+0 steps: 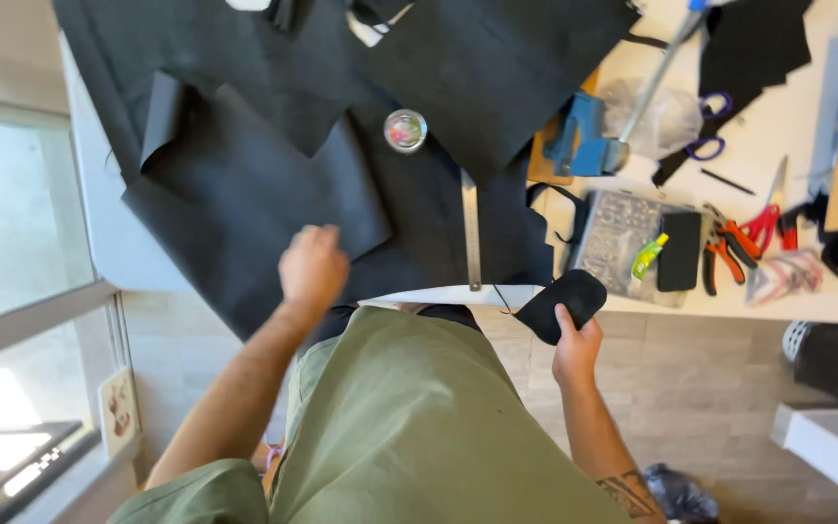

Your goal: Measuring, marking, and cutting leather pieces using a ruler, pen, and scissors.

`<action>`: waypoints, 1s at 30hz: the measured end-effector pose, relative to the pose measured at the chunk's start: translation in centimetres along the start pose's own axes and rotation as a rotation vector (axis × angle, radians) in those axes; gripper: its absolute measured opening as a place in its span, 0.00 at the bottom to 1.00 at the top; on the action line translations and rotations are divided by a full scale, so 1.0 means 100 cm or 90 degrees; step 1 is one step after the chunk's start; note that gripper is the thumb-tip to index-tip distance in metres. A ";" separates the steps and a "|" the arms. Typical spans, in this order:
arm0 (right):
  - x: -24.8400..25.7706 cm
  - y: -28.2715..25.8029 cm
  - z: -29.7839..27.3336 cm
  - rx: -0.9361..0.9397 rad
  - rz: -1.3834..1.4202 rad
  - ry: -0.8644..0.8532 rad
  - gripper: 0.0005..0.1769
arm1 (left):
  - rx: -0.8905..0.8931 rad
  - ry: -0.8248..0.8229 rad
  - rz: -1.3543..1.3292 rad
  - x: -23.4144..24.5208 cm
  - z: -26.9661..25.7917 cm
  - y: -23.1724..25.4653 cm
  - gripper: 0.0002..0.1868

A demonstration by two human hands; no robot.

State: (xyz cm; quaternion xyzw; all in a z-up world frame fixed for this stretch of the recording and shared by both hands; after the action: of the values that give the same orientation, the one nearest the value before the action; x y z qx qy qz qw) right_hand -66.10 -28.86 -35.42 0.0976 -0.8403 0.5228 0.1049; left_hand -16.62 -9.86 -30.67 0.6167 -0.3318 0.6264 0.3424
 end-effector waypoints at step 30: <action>-0.074 -0.016 -0.160 0.050 -0.221 -0.106 0.11 | 0.344 -0.170 -0.601 -0.073 0.132 -0.062 0.27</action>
State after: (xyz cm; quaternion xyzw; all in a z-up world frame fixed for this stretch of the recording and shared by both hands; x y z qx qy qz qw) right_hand -57.34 -14.81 -29.19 0.2880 -0.7957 0.5192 0.1197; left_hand -4.19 -17.68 -37.80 0.8379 0.1121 0.3845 0.3708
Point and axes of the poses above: each hand's wrist, its own z-axis towards the middle knuckle, its own x-axis out of the back of the hand, y = z × x, the point moved 9 cm from there along z, towards the middle knuckle, and after that the axes turned 2 degrees about z, right-handed, at the moved point
